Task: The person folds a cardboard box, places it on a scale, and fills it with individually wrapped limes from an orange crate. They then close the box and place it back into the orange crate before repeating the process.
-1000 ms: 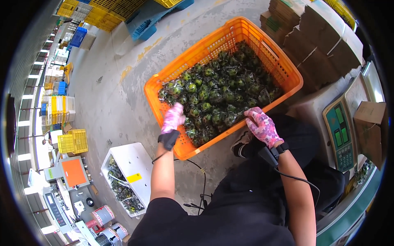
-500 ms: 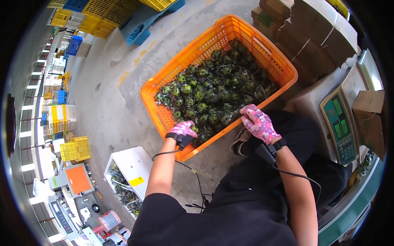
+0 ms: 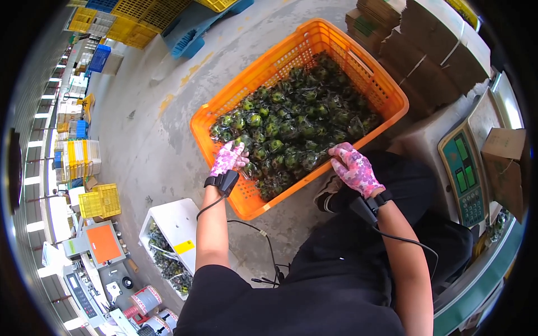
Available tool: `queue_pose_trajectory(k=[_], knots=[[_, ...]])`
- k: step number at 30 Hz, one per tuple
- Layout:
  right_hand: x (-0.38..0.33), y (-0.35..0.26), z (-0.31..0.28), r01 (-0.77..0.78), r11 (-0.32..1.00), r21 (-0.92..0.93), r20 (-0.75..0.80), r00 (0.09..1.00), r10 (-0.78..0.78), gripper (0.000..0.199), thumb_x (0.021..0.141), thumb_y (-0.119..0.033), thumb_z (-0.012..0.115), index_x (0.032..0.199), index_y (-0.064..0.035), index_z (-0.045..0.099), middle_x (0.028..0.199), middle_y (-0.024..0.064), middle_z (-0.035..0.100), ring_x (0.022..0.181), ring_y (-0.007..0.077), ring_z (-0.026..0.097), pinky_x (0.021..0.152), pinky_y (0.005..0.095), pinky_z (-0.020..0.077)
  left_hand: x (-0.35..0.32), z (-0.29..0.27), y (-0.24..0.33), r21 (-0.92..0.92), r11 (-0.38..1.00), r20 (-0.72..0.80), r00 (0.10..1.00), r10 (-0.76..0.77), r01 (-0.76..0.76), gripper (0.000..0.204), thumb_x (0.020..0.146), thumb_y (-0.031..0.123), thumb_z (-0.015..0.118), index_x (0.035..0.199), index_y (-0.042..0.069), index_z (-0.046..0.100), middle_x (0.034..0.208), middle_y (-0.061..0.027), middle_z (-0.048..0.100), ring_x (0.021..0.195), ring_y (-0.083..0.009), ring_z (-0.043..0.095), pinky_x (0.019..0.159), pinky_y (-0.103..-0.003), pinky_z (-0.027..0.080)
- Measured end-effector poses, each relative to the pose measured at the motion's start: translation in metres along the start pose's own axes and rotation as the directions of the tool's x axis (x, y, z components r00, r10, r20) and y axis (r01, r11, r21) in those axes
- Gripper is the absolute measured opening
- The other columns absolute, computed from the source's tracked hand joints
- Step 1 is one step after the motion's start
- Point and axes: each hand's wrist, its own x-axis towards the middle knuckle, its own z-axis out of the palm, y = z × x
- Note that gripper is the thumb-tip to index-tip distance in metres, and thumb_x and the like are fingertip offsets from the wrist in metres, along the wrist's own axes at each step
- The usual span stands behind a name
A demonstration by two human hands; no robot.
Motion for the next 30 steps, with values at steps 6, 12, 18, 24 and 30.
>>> queue_pose_trajectory(k=[6, 12, 18, 24, 30], knots=[[-0.001, 0.006, -0.003, 0.001, 0.999, -0.055, -0.011, 1.0, -0.002, 0.022, 0.092, -0.006, 0.057, 0.113, -0.0008, 0.062, 0.11, 0.0119, 0.059, 0.105, 0.0299, 0.06, 0.091, 0.0337, 0.048, 0.006, 0.023, -0.031, 0.791, 0.598, 0.258, 0.956, -0.137, -0.128, 0.05, 0.093, 0.042, 0.057, 0.115, -0.004, 0.059, 0.096, -0.0201, 0.068, 0.083, -0.0324, 0.068, 0.075, -0.044, 0.053], [0.003, -0.001, 0.006, 0.044, 0.996, -0.071, -0.024, 0.999, -0.045, 0.021, 0.092, -0.006, 0.057, 0.112, -0.0012, 0.062, 0.11, 0.0128, 0.059, 0.105, 0.0309, 0.06, 0.091, 0.0344, 0.0478, 0.029, 0.012, -0.069, 0.869, 0.461, 0.128, 0.982, 0.139, -0.179, 0.035, 0.088, 0.023, 0.05, 0.108, 0.0, 0.067, 0.107, -0.02, 0.068, 0.102, -0.0362, 0.064, 0.09, -0.046, 0.05], [-0.008, 0.016, -0.01, -0.032, 0.99, -0.135, -0.082, 0.996, 0.021, 0.02, 0.092, -0.013, 0.058, 0.109, -0.0035, 0.063, 0.109, 0.0116, 0.06, 0.103, 0.0323, 0.061, 0.088, 0.0356, 0.0495, 0.044, 0.066, -0.046, 0.91, 0.413, 0.093, 0.989, -0.111, -0.039, 0.039, 0.081, 0.018, 0.059, 0.116, 0.001, 0.063, 0.117, -0.0218, 0.064, 0.109, -0.0357, 0.062, 0.095, -0.039, 0.05], [0.005, -0.003, 0.008, 0.016, 0.996, -0.088, -0.054, 0.998, -0.021, 0.02, 0.092, -0.015, 0.059, 0.11, -0.0056, 0.063, 0.11, 0.0104, 0.06, 0.101, 0.032, 0.062, 0.087, 0.0365, 0.0501, 0.054, 0.038, -0.098, 0.997, -0.02, 0.075, 0.996, -0.058, -0.076, 0.039, 0.069, 0.038, 0.075, 0.088, 0.004, 0.073, 0.093, -0.0177, 0.071, 0.092, -0.0313, 0.068, 0.085, -0.04, 0.054], [0.004, 0.002, 0.002, -0.001, 0.995, -0.096, -0.07, 0.998, -0.006, 0.02, 0.092, -0.015, 0.059, 0.108, -0.0055, 0.063, 0.109, 0.0101, 0.06, 0.1, 0.032, 0.062, 0.085, 0.0365, 0.0506, 0.018, 0.012, -0.031, 0.877, 0.286, 0.466, 0.826, -0.317, -0.385, 0.044, 0.076, 0.039, 0.069, 0.096, -0.001, 0.07, 0.099, -0.0186, 0.07, 0.094, -0.0333, 0.067, 0.085, -0.04, 0.052]])
